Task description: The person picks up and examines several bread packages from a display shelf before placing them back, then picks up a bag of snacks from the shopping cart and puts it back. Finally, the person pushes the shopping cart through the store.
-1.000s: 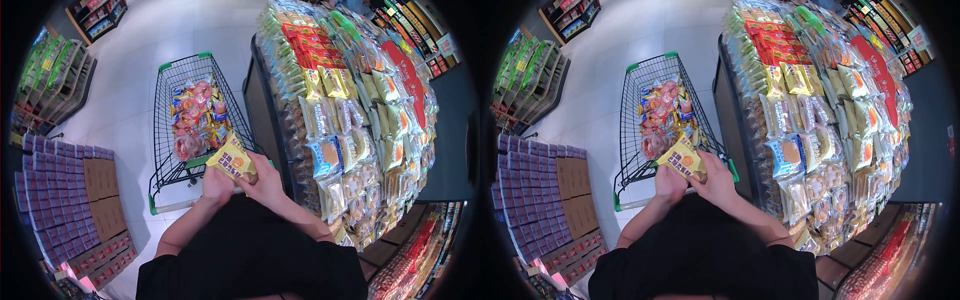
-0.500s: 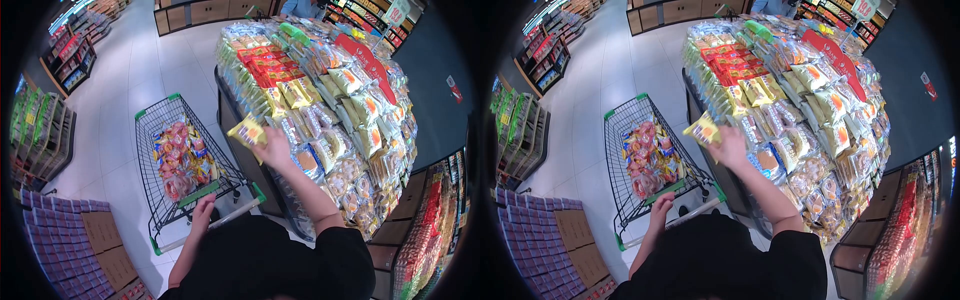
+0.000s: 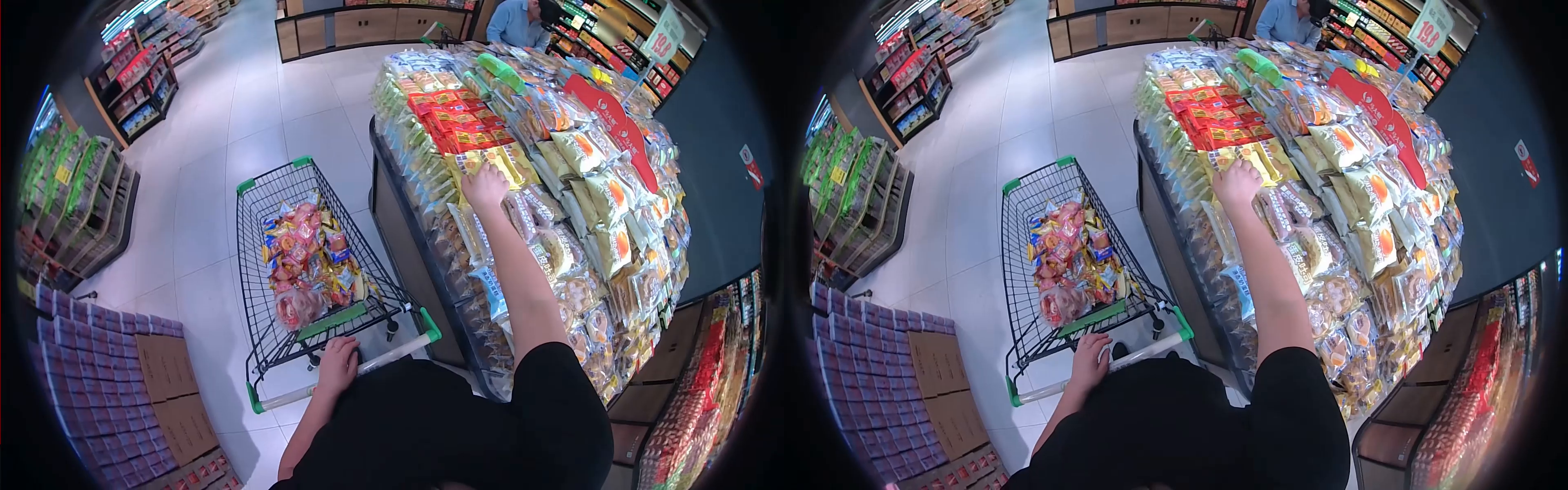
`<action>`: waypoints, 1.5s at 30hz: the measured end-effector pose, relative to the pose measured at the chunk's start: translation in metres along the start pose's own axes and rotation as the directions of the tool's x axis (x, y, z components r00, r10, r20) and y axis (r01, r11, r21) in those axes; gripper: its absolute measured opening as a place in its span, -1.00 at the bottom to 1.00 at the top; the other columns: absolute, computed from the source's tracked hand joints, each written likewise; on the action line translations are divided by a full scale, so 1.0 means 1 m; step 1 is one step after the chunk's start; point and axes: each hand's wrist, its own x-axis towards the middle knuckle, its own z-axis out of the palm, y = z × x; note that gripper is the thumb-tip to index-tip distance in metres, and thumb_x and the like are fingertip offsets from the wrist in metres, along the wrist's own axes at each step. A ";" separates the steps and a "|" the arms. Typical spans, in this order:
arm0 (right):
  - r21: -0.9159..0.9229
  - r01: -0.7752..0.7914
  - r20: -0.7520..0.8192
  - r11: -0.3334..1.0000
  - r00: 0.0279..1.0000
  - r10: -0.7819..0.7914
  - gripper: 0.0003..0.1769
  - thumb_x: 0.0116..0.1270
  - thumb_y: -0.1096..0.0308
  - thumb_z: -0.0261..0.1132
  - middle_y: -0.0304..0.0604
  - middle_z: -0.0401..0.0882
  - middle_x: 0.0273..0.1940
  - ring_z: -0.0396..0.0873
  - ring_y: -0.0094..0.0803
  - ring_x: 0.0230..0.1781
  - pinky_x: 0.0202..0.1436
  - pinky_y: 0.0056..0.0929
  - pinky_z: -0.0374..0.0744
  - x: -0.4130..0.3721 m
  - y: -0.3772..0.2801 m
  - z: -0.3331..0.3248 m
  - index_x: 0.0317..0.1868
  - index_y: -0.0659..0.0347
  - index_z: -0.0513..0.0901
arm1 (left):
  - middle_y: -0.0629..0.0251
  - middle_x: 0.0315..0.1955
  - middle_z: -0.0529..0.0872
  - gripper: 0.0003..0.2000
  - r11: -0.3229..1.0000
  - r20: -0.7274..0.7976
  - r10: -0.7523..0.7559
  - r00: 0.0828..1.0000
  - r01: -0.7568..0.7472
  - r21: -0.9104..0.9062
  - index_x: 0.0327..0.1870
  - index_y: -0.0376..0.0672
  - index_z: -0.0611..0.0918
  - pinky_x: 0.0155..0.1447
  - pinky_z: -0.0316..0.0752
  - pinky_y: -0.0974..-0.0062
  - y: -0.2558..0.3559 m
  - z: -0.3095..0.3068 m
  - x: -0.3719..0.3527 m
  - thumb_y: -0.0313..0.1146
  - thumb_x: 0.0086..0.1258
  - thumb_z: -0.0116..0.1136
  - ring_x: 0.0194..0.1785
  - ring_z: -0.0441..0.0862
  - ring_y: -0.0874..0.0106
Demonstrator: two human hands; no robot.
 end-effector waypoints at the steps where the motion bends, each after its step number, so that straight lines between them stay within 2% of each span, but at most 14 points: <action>1: -0.017 -0.003 -0.026 1.000 1.000 0.003 -0.32 0.16 -0.06 0.27 0.05 0.55 0.01 0.52 -0.04 0.09 0.14 0.00 0.42 -0.003 0.000 0.001 0.11 0.34 0.49 | 0.15 -0.03 0.64 -0.76 1.000 -0.003 -0.007 1.000 0.007 0.005 -0.07 -0.23 0.64 0.21 0.46 0.26 0.001 0.000 -0.001 -0.50 0.23 0.15 0.13 0.51 0.12; 10: -0.072 0.086 -0.170 0.994 0.981 -0.098 -0.26 0.20 -0.10 0.30 0.02 0.41 0.19 0.45 -0.03 0.14 0.08 0.02 0.43 -0.013 0.002 0.004 0.27 0.18 0.41 | 0.16 -0.07 0.65 -0.78 1.000 0.000 0.016 1.000 -0.016 0.018 -0.10 -0.24 0.64 0.20 0.46 0.27 -0.007 -0.001 -0.006 -0.51 0.22 0.14 0.14 0.51 0.13; 14: -0.104 0.009 -0.056 0.995 0.998 -0.015 -0.12 0.30 -0.25 0.15 0.11 0.18 0.44 0.16 0.11 0.43 0.32 0.25 0.24 -0.016 0.006 0.001 0.45 0.16 0.25 | 0.17 -0.07 0.65 -0.78 1.000 0.011 -0.011 1.000 0.011 0.005 -0.11 -0.24 0.64 0.21 0.46 0.26 -0.004 -0.002 -0.006 -0.53 0.21 0.14 0.13 0.50 0.13; 15: -0.077 -0.028 0.069 0.997 0.997 0.034 -0.07 0.33 -0.31 0.07 0.14 0.11 0.47 0.04 0.18 0.49 0.36 0.33 0.17 -0.014 0.010 0.003 0.51 0.14 0.13 | 0.17 -0.08 0.64 -0.78 1.000 0.018 -0.021 1.000 0.021 0.004 -0.12 -0.24 0.64 0.22 0.46 0.26 -0.004 -0.002 -0.005 -0.53 0.21 0.14 0.13 0.50 0.14; 24: -0.073 0.012 0.247 0.997 0.969 0.007 -0.03 0.34 -0.36 0.03 0.12 0.07 0.50 0.07 0.13 0.49 0.36 0.31 0.20 -0.014 0.015 0.013 0.53 0.13 0.05 | 0.18 -0.10 0.64 -0.80 1.000 -0.003 -0.008 1.000 0.008 -0.021 -0.12 -0.25 0.64 0.21 0.45 0.28 -0.013 0.001 -0.015 -0.52 0.24 0.15 0.11 0.51 0.14; 26: -0.191 0.057 -0.026 0.980 0.998 -0.063 -0.09 0.36 -0.28 0.08 0.10 0.08 0.50 0.07 0.09 0.49 0.38 0.30 0.15 -0.030 0.006 0.005 0.50 0.17 0.12 | 0.18 -0.10 0.64 -0.80 0.998 0.000 -0.038 0.999 0.038 -0.045 -0.12 -0.25 0.63 0.22 0.45 0.27 -0.017 0.001 -0.018 -0.52 0.23 0.15 0.12 0.50 0.14; 27: -0.186 0.085 -0.007 0.979 0.996 -0.088 -0.09 0.36 -0.28 0.08 0.10 0.08 0.50 0.07 0.09 0.49 0.38 0.30 0.15 -0.040 -0.005 -0.002 0.50 0.17 0.12 | 0.17 -0.10 0.64 -0.80 0.999 0.007 -0.009 1.000 0.009 -0.042 -0.12 -0.25 0.63 0.21 0.45 0.27 -0.018 0.001 -0.019 -0.52 0.23 0.15 0.12 0.50 0.14; 29: -0.011 0.284 -0.256 0.959 0.926 -0.277 -0.23 0.38 -0.10 0.18 0.13 0.18 0.45 0.11 0.09 0.48 0.42 0.24 0.13 -0.063 -0.025 -0.016 0.44 0.21 0.25 | 0.17 -0.11 0.66 -0.81 0.999 0.004 0.016 1.000 -0.016 -0.049 -0.13 -0.24 0.64 0.18 0.49 0.26 -0.019 0.000 -0.018 -0.53 0.23 0.16 0.13 0.53 0.13; 30: -0.011 0.296 -0.239 0.955 0.927 -0.290 -0.23 0.38 -0.10 0.18 0.13 0.18 0.45 0.11 0.09 0.48 0.42 0.24 0.13 -0.079 -0.038 -0.019 0.44 0.21 0.25 | 0.17 -0.11 0.66 -0.81 0.998 0.008 -0.003 1.000 0.004 -0.056 -0.13 -0.24 0.64 0.18 0.49 0.26 -0.020 0.001 -0.019 -0.53 0.23 0.16 0.13 0.53 0.13; 32: 0.397 0.529 -0.233 0.750 0.849 -0.475 -0.35 0.37 0.07 0.24 0.16 0.27 0.39 0.16 0.11 0.46 0.43 0.15 0.16 -0.118 -0.073 -0.022 0.35 0.24 0.36 | 0.16 -0.13 0.66 -0.82 0.990 -0.040 -0.045 0.998 0.039 -0.138 -0.15 -0.21 0.65 0.17 0.50 0.23 -0.021 0.003 -0.019 -0.52 0.24 0.15 0.11 0.55 0.13; 35: 0.462 0.541 0.052 0.702 0.774 -0.631 -0.37 0.33 0.11 0.27 0.16 0.29 0.37 0.18 0.11 0.45 0.45 0.11 0.17 -0.175 -0.112 0.006 0.31 0.26 0.40 | 0.20 -0.22 0.69 -0.87 0.973 -0.082 -0.110 0.991 0.090 -0.212 -0.20 -0.17 0.67 0.03 0.57 0.31 -0.020 -0.007 -0.014 -0.53 0.25 0.19 -0.04 0.64 0.17; 39: 0.482 0.423 0.347 0.767 0.712 -0.611 -0.20 0.27 0.05 0.31 0.20 0.16 0.43 0.10 0.12 0.48 0.46 0.10 0.18 -0.227 -0.132 0.072 0.38 0.34 0.27 | 0.25 -0.27 0.72 -0.91 0.840 -0.031 -0.342 0.939 0.291 -0.457 -0.27 -0.19 0.67 -0.22 0.61 0.51 -0.027 -0.029 -0.002 -0.55 0.22 0.28 -0.25 0.71 0.34; 42: 0.515 0.264 0.445 0.816 0.731 -0.517 -0.14 0.25 0.05 0.32 0.26 0.15 0.42 0.10 0.13 0.48 0.46 0.05 0.20 -0.228 -0.146 0.111 0.41 0.36 0.19 | 0.24 -0.25 0.74 -0.92 0.795 -0.072 -0.410 0.909 0.318 -0.517 -0.32 -0.22 0.67 -0.28 0.59 0.59 -0.054 -0.047 0.015 -0.55 0.21 0.33 -0.27 0.70 0.46; 45: 0.518 0.167 0.488 0.839 0.748 -0.450 -0.13 0.24 0.09 0.32 0.28 0.16 0.41 0.15 0.14 0.45 0.44 -0.07 0.27 -0.209 -0.161 0.152 0.41 0.39 0.15 | 0.23 -0.26 0.74 -0.90 0.667 0.056 -0.567 0.822 0.498 -0.554 -0.40 -0.26 0.62 -0.25 0.59 0.59 -0.098 -0.057 0.040 -0.52 0.24 0.35 -0.24 0.68 0.52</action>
